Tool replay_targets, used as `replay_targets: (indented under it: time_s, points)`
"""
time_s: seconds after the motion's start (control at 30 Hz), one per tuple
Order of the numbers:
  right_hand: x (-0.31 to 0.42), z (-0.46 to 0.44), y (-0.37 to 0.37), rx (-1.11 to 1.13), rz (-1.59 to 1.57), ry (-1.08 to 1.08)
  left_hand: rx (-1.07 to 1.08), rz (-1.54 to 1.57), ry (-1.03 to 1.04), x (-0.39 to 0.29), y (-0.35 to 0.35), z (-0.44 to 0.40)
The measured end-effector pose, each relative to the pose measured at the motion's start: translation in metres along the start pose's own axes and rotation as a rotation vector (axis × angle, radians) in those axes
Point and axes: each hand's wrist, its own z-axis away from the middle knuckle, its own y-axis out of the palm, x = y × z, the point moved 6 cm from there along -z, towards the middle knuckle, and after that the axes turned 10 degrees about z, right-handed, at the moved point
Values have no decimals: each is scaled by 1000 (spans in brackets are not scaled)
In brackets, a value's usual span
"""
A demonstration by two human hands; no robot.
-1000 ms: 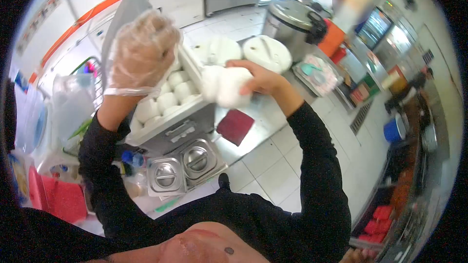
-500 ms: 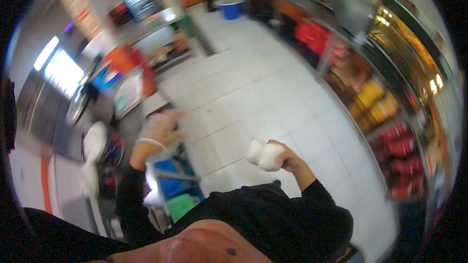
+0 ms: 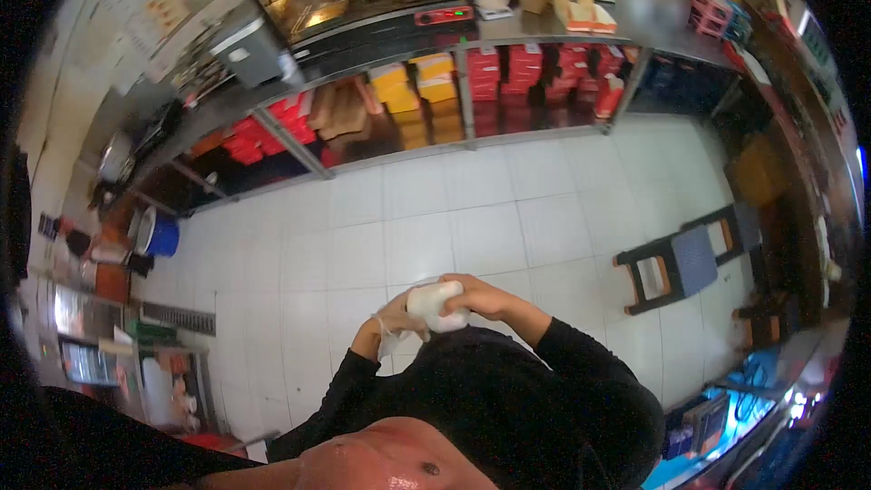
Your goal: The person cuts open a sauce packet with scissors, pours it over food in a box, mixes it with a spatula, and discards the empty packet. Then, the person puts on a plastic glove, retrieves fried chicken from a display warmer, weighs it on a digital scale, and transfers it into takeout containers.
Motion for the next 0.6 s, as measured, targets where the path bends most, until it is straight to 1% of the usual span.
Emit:
replay_targets:
  time_s: [0.07, 0.1, 0.13, 0.2, 0.23, 0.3, 0.33, 0.4, 0.43, 0.47, 0.53, 0.57, 0.6]
  points:
    - [17, -18, -42, -13, -7, 15, 53, 299, -6, -9, -20, -44]
    - [29, -29, -62, -27, -20, 1, -12, 240, -47, -24, -22, -70]
    - [42, -40, -83, -39, -26, -16, 12, 239, -41, -33, -32, -93]
    - [59, -64, -132, -96, 29, -16, 131, 464, 89, -56, -54, -130]
    - [66, -74, -161, -182, 6, -29, 152, 453, 93, -65, -65, -146]
    - [98, -89, -219, -370, -77, -29, 15, 501, 121, -95, -95, -191]
    - [116, -93, -242, -392, -65, -27, 39, 506, 125, -114, -104, -216]
    - [137, -94, -292, -610, -348, -42, 75, 592, 126, -145, -130, -257]
    - [139, -96, -318, -640, -413, -100, 66, 555, 109, -163, -142, -280]
    - [139, -96, -343, -660, -420, -102, 82, 554, 95, -182, -148, -303]
    - [133, -89, -388, -803, -650, -180, 105, 454, 81, -227, -155, -347]
    - [129, -83, -413, -892, -663, -176, 109, 448, 53, -245, -156, -369]
    - [119, -79, -435, -902, -686, -176, 126, 431, 58, -266, -154, -393]
